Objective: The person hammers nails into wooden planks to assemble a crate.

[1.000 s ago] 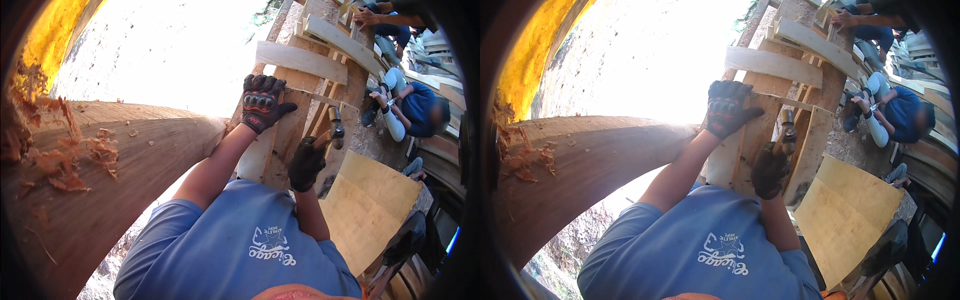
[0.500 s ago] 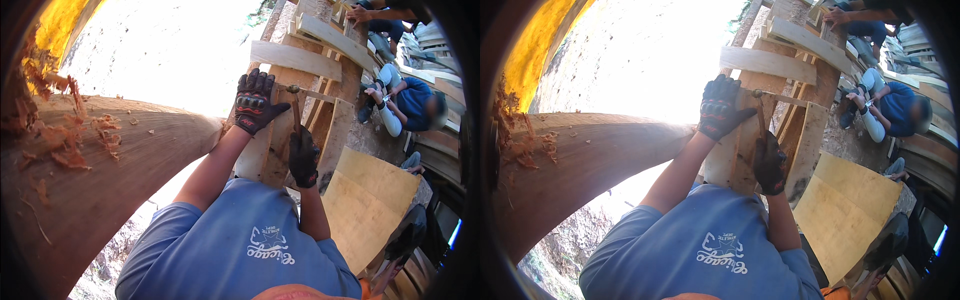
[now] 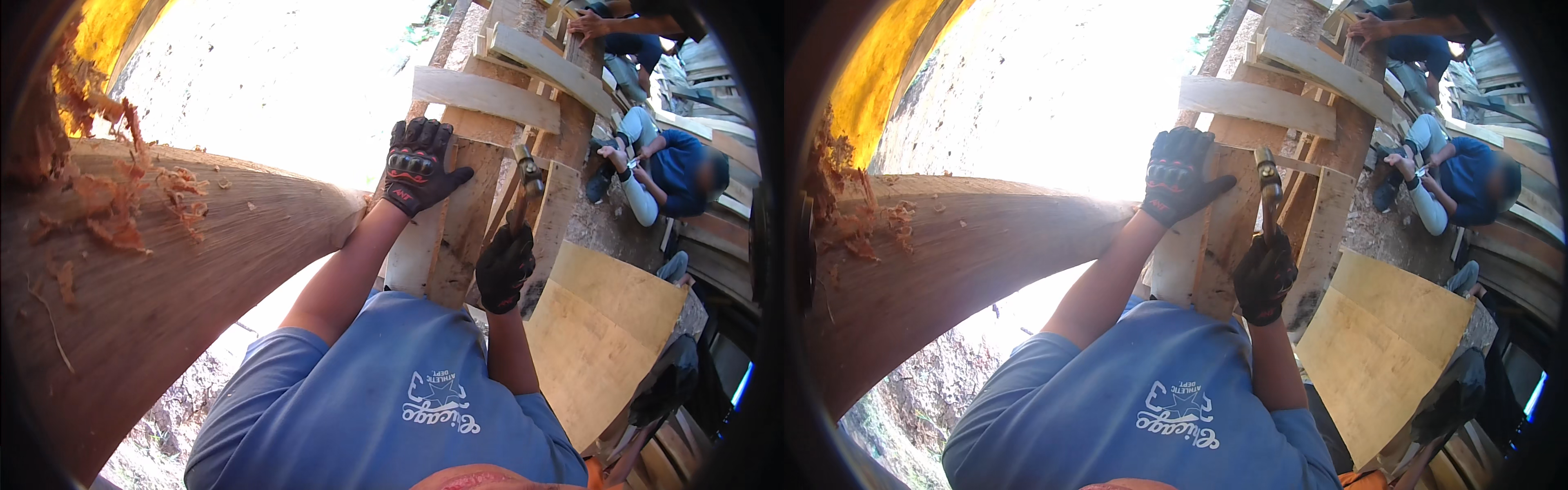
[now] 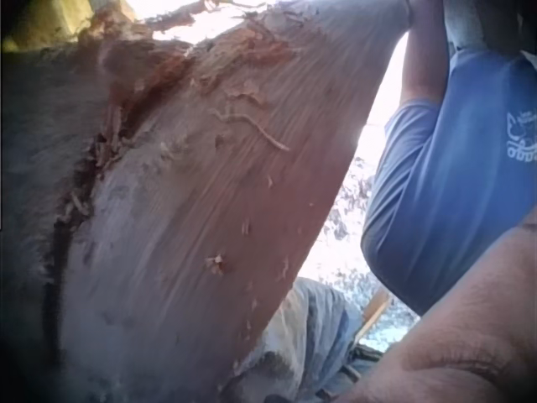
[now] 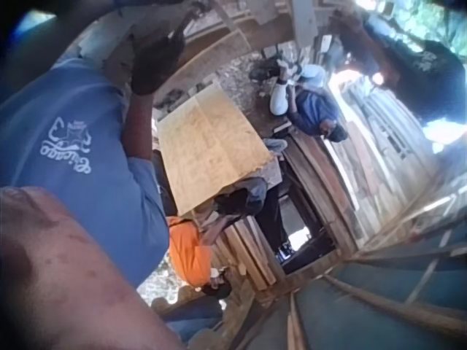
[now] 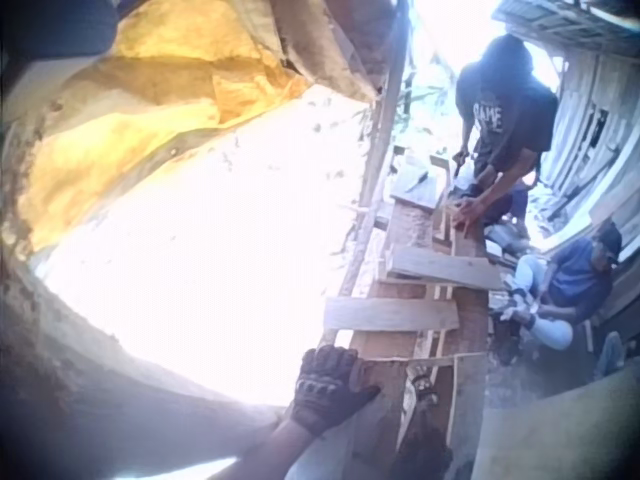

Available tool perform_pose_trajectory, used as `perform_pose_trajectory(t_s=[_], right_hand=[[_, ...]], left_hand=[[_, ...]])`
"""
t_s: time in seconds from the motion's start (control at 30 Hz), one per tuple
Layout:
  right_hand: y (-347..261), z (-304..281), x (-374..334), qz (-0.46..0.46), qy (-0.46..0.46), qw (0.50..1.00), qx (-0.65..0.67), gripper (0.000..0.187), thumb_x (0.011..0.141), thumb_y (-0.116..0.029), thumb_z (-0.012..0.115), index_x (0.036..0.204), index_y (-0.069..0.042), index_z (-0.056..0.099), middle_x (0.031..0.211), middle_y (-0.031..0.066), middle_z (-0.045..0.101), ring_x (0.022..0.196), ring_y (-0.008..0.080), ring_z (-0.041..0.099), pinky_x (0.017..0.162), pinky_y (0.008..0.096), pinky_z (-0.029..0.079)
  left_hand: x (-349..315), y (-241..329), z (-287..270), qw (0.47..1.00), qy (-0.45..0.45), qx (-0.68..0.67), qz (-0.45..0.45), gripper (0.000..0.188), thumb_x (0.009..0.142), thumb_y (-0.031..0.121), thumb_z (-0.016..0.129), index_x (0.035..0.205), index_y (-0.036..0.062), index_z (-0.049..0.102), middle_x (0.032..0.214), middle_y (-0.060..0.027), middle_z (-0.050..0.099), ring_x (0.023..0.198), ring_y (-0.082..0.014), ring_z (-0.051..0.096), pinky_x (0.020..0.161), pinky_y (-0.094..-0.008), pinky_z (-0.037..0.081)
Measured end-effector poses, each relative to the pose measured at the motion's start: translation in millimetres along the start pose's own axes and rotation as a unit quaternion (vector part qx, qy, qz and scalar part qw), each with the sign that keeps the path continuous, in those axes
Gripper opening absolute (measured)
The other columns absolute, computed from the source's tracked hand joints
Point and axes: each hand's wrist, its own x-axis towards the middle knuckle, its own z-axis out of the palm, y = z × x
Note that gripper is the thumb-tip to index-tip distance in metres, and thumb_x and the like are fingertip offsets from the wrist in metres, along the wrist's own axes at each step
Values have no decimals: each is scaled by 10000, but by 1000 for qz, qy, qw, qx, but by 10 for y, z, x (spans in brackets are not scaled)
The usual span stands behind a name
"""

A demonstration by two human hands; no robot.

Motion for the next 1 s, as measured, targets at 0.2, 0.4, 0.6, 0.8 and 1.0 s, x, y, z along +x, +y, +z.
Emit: perform_pose_trajectory(t_s=[0.2, 0.4, 0.6, 0.8, 1.0], right_hand=[[77, 75, 128, 39, -104, 994, -4, 275, 1121, -181, 560, 1279, 33, 627, 991, 252, 737, 864, 445, 745, 720, 515, 588], [74, 171, 12, 85, -150, 984, -53, 241, 1136, -215, 548, 1204, 0, 632, 919, 263, 725, 849, 478, 729, 690, 533, 567], [-58, -13, 116, 24, -22, 999, -24, 216, 1138, -218, 542, 1186, -17, 602, 862, 253, 704, 802, 474, 721, 665, 541, 561], [14, 73, 99, 70, -209, 975, -14, 252, 1135, -224, 539, 1238, 1, 586, 971, 273, 706, 894, 440, 742, 739, 521, 588], [-85, 113, 79, 79, -120, 989, -42, 230, 1131, -231, 560, 1221, -23, 601, 853, 259, 711, 831, 463, 738, 674, 537, 565]], left_hand=[[-5, -11, -37, 1000, -11, -4, -2, 971, 886, 754, 672, 1556, 63, 547, 1597, -168, 536, 1546, -360, 413, 1329, -562, 214], [6, 32, -104, 999, -49, -4, -9, 1071, 832, 816, 685, 1572, 57, 529, 1630, -177, 495, 1566, -364, 380, 1335, -566, 195], [-19, 33, -53, 999, -1, 37, 14, 1101, 745, 754, 835, 1521, 30, 545, 1476, -164, 572, 1485, -331, 438, 1262, -486, 306], [11, 39, -112, 995, -75, 65, 10, 1255, 639, 728, 915, 1585, 41, 458, 1551, -161, 511, 1526, -356, 392, 1298, -508, 254], [109, 42, -189, 982, -168, 88, 2, 1394, 623, 775, 879, 1677, 56, 319, 1686, -193, 382, 1613, -392, 272, 1323, -586, 161]])
